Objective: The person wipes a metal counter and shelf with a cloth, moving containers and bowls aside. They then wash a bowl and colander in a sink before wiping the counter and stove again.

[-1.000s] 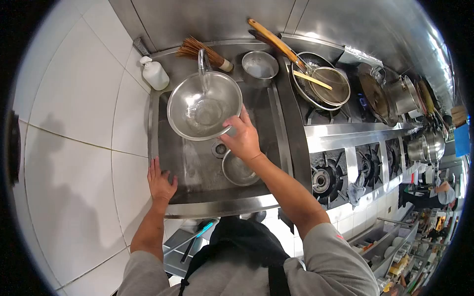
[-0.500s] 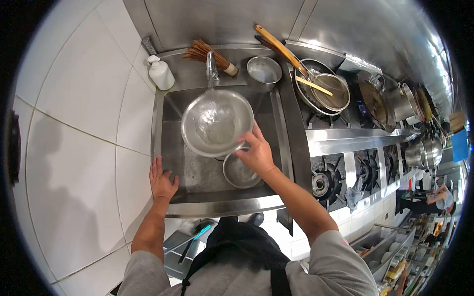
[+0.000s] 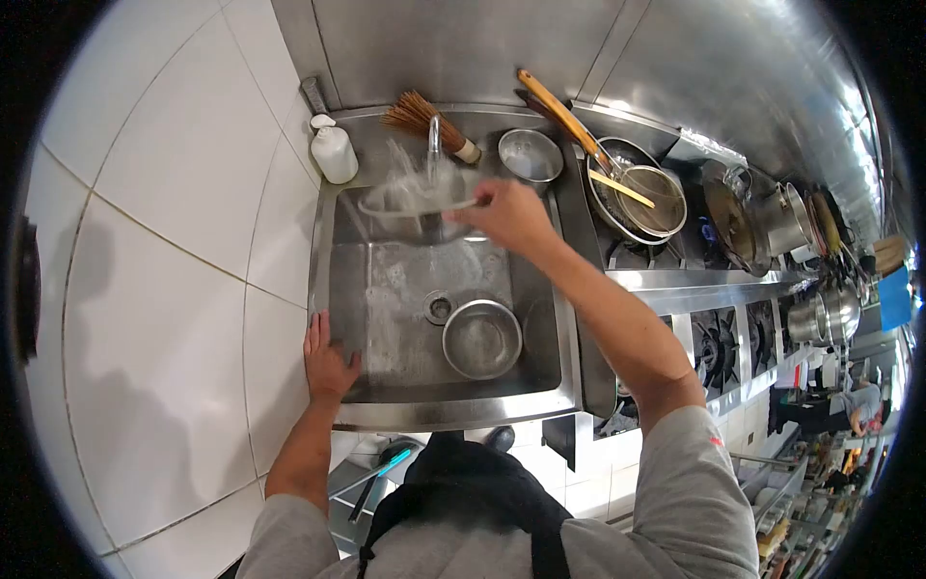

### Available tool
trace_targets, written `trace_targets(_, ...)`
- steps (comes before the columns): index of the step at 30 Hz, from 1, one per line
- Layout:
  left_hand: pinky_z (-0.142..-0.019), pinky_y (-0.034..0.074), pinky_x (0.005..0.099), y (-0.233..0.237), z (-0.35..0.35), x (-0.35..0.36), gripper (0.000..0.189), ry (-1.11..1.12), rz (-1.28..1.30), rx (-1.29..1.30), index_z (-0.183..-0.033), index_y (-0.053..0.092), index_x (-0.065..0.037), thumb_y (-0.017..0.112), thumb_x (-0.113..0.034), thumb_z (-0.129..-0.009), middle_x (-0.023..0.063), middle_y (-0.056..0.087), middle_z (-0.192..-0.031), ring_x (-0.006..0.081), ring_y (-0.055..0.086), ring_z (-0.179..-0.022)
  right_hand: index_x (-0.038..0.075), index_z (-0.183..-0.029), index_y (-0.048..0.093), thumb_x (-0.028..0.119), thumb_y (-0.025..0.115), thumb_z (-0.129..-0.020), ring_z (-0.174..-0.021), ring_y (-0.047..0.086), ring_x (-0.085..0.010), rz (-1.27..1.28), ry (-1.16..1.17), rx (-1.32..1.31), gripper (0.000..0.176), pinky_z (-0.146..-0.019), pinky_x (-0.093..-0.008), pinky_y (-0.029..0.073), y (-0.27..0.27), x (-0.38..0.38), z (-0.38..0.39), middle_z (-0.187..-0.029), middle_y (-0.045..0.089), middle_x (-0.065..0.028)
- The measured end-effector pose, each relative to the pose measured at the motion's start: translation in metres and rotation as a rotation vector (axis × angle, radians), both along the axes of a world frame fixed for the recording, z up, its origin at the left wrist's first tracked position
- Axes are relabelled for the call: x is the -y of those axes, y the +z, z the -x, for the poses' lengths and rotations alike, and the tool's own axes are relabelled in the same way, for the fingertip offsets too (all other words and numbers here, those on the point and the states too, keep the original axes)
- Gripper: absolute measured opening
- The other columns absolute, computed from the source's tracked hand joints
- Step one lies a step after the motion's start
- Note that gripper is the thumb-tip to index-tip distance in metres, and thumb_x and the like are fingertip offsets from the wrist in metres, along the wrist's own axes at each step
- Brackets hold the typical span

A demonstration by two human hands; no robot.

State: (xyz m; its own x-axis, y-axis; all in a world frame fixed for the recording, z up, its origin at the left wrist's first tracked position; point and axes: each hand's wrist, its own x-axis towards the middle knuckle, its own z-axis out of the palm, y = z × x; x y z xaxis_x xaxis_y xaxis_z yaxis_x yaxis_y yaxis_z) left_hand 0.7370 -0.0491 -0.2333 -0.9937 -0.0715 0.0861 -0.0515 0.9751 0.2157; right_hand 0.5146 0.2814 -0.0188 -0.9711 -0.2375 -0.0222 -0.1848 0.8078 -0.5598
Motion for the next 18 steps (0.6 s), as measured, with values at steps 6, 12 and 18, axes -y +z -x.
trace_targets(6, -0.125, 0.021, 0.0472, -0.001, 0.002, 0.000, 0.030, -0.006, 0.020, -0.024, -0.089, 0.075, -0.002, 0.075, -0.031, -0.081, 0.0166, 0.026, -0.167, 0.0343, 0.023, -0.154, 0.003, -0.091, 0.069, 0.051, 0.089, -0.070, -0.076, 0.069, -0.0304, 0.102, 0.001, -0.073, 0.056, -0.072, -0.0402, 0.054, -0.019, -0.003, -0.013, -0.081, 0.069, -0.0136)
trace_targets(12, -0.124, 0.023, 0.0469, -0.007, 0.002, 0.000, 0.029, -0.013, 0.029, -0.040, -0.089, 0.076, -0.004, 0.074, -0.031, -0.080, 0.0169, 0.027, -0.166, 0.0341, 0.025, -0.153, 0.007, -0.093, 0.066, 0.033, 0.095, -0.065, -0.102, 0.068, -0.0309, 0.314, 0.002, -0.067, 0.048, -0.083, -0.0404, 0.053, -0.071, -0.008, -0.058, -0.111, 0.067, -0.0091)
trace_targets(18, -0.124, 0.021, 0.0460, -0.001, 0.002, -0.005, 0.029, 0.015, 0.054, 0.034, -0.093, 0.078, -0.006, 0.074, -0.031, -0.079, 0.0168, 0.028, -0.166, 0.0333, 0.024, -0.154, 0.010, -0.093, 0.067, 0.033, 0.094, -0.066, -0.112, 0.066, -0.0362, 0.311, -0.042, -0.060, 0.045, -0.093, -0.0421, 0.054, -0.095, -0.011, -0.090, -0.117, 0.068, -0.0132)
